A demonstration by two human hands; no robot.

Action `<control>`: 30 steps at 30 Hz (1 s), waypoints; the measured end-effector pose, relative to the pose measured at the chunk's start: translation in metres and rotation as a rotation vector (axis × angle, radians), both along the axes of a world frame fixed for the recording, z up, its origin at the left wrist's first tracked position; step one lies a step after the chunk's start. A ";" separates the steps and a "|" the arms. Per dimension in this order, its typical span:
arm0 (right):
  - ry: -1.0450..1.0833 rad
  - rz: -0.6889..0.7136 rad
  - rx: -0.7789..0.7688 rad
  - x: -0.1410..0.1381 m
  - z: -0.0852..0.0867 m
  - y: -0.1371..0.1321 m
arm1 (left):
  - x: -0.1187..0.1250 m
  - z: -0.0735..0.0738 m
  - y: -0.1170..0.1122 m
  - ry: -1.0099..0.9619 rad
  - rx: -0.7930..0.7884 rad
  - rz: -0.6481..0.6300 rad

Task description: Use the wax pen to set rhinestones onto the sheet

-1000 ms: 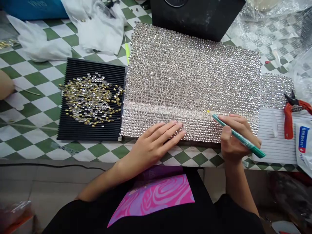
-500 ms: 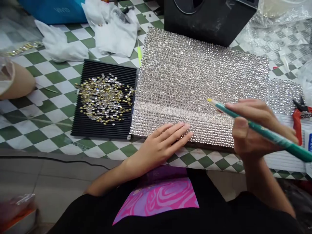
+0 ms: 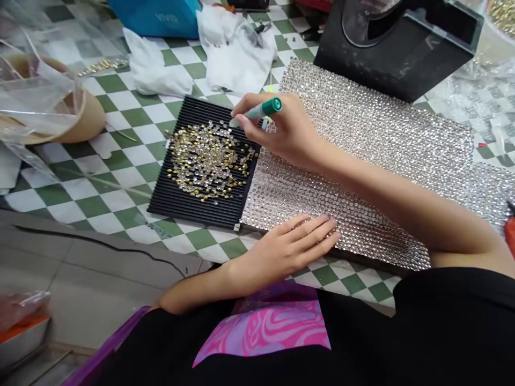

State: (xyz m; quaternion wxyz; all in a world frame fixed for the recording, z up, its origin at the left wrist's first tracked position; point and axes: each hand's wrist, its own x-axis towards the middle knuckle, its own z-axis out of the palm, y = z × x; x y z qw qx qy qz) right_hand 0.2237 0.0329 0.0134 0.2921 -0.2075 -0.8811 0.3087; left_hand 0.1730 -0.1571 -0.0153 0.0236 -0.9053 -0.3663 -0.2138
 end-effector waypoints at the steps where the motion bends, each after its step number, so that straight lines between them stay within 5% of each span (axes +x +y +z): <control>1: 0.000 0.003 -0.004 -0.001 0.000 0.001 | 0.000 -0.001 0.000 -0.001 -0.003 -0.001; 18: -0.009 -0.035 0.047 0.002 0.013 -0.004 | 0.001 -0.001 -0.002 -0.012 0.021 0.016; 25: 0.028 -0.299 0.216 0.097 0.041 -0.046 | -0.001 -0.002 -0.002 0.031 -0.003 -0.018; 30: 0.215 -0.684 0.385 0.178 0.019 -0.099 | -0.001 -0.002 0.000 0.013 0.006 -0.001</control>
